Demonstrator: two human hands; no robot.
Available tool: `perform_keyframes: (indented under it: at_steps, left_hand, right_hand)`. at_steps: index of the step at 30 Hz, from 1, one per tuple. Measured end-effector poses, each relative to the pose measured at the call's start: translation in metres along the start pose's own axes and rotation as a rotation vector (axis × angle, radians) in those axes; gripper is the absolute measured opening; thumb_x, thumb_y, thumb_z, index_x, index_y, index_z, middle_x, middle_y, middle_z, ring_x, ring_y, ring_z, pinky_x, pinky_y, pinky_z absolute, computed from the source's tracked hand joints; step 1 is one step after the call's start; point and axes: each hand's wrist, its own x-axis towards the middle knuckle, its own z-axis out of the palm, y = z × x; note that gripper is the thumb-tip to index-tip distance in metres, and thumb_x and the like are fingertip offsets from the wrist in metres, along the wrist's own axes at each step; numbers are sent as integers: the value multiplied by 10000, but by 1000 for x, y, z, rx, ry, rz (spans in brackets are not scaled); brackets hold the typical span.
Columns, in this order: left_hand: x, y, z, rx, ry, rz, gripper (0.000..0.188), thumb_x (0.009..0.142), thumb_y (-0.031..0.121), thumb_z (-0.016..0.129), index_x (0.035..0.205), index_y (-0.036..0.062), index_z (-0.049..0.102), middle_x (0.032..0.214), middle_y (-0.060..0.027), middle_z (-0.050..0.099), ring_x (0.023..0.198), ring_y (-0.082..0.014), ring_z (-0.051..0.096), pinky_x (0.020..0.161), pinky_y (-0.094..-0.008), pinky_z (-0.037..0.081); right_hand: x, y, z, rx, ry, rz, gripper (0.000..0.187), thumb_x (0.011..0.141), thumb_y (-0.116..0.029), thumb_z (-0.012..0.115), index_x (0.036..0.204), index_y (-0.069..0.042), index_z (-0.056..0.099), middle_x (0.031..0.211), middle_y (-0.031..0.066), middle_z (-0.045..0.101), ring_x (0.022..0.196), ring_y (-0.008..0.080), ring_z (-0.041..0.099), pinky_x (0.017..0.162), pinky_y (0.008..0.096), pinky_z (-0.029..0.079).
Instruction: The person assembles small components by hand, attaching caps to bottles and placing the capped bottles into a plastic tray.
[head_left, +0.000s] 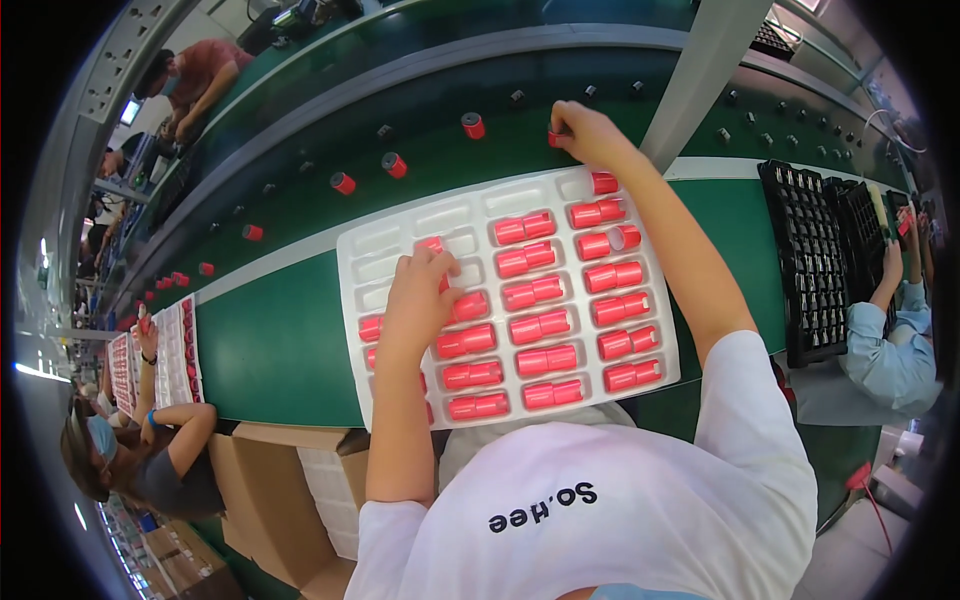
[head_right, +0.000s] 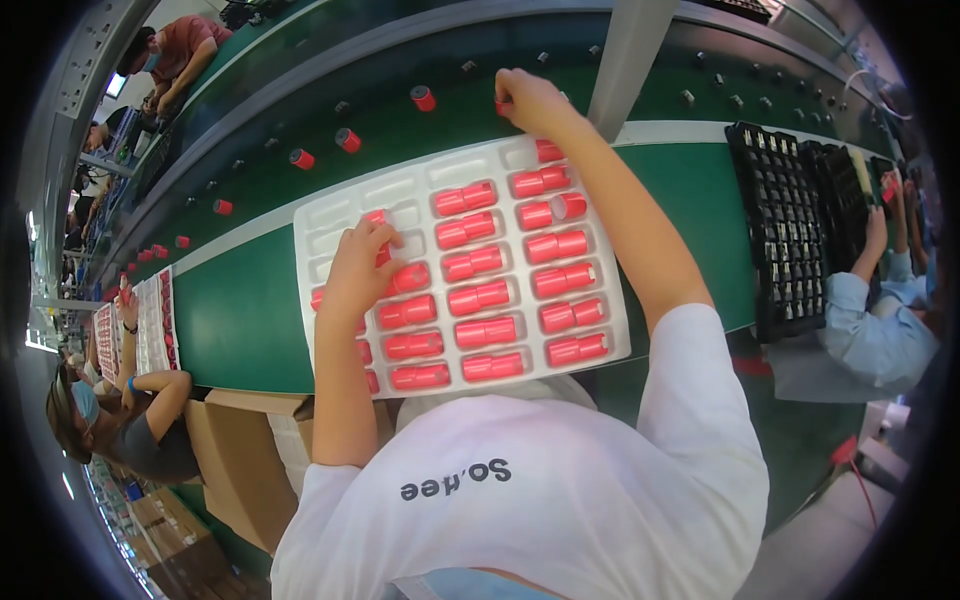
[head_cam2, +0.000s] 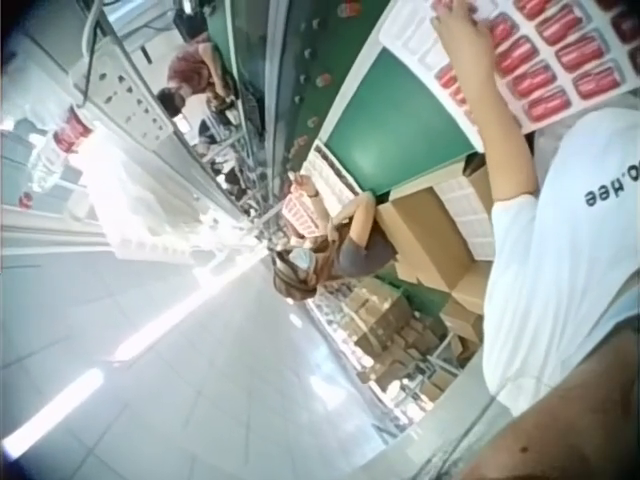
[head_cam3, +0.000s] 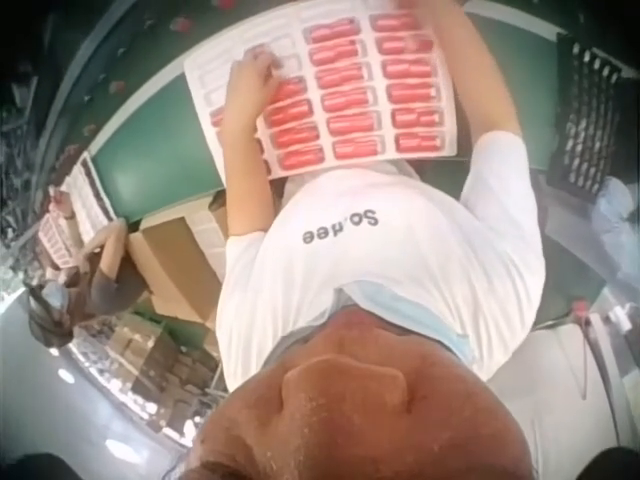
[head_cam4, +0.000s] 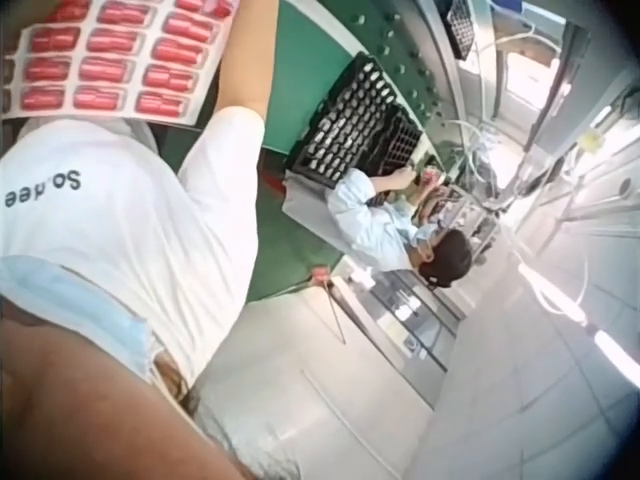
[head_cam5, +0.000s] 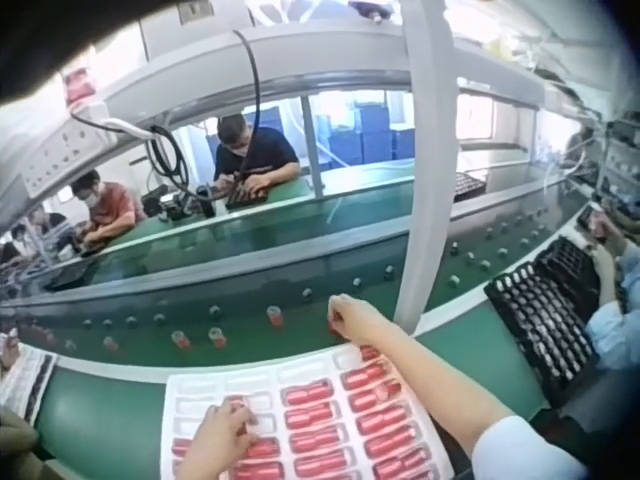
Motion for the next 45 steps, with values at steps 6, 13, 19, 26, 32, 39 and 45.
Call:
perform_keyframes:
  at_steps: [6, 13, 19, 26, 32, 39, 45]
  left_hand:
    - [2, -4, -5, 27, -12, 50, 150, 798, 40, 683, 919, 65, 599, 1055, -125, 580, 1004, -303, 552, 893, -348, 472]
    - [5, 5, -18, -797, 142, -64, 119, 911, 165, 614, 964, 67, 574, 902, -66, 621, 926, -196, 599, 859, -318, 485]
    - [3, 33, -13, -1696, 110, -15, 341, 957, 321, 570, 1178, 69, 509, 981, -53, 599, 939, -136, 587, 849, -271, 501]
    - [-4, 62, -14, -2151, 15, -58, 366, 987, 348, 495, 1217, 65, 476, 1038, -95, 571, 928, -132, 578, 786, -234, 517]
    - [-8, 69, -18, -2088, -68, -90, 360, 1013, 425, 398, 1015, 77, 490, 714, -46, 545, 595, -78, 489, 552, -183, 425]
    - [-15, 74, -26, -2020, -114, -165, 364, 1031, 411, 344, 941, 88, 483, 547, 11, 432, 426, -40, 340, 404, -161, 309]
    - [-21, 71, -23, -2136, -268, -224, 392, 1038, 410, 304, 874, 100, 479, 551, 23, 390, 425, -39, 325, 371, -154, 291]
  right_hand:
    - [8, 16, -20, -425, 22, 411, 178, 859, -163, 646, 986, -43, 615, 1063, 143, 649, 1045, 321, 626, 819, 411, 536]
    - [0, -14, -28, 533, -43, 180, 201, 879, -171, 645, 1024, -39, 604, 938, 92, 662, 939, 193, 642, 826, 290, 506]
    - [-46, -117, -66, 987, 62, -96, 166, 862, -123, 668, 1006, -79, 597, 976, 71, 661, 947, 150, 631, 863, 266, 495]
    - [-70, -164, -54, 1114, 63, -401, 160, 825, -23, 677, 927, -65, 561, 1073, 144, 659, 965, 167, 637, 879, 290, 507]
    - [-72, -168, -51, 1173, 76, -385, 164, 820, -6, 676, 971, -22, 615, 1086, 156, 659, 984, 197, 647, 892, 313, 520]
    - [-70, -164, -42, 1140, -19, -528, 135, 794, -20, 691, 923, -38, 727, 1032, 134, 687, 964, 216, 654, 843, 312, 538]
    - [-69, -160, -45, 1020, -50, -679, 141, 768, -13, 696, 901, -39, 733, 998, 114, 704, 926, 207, 657, 779, 302, 535]
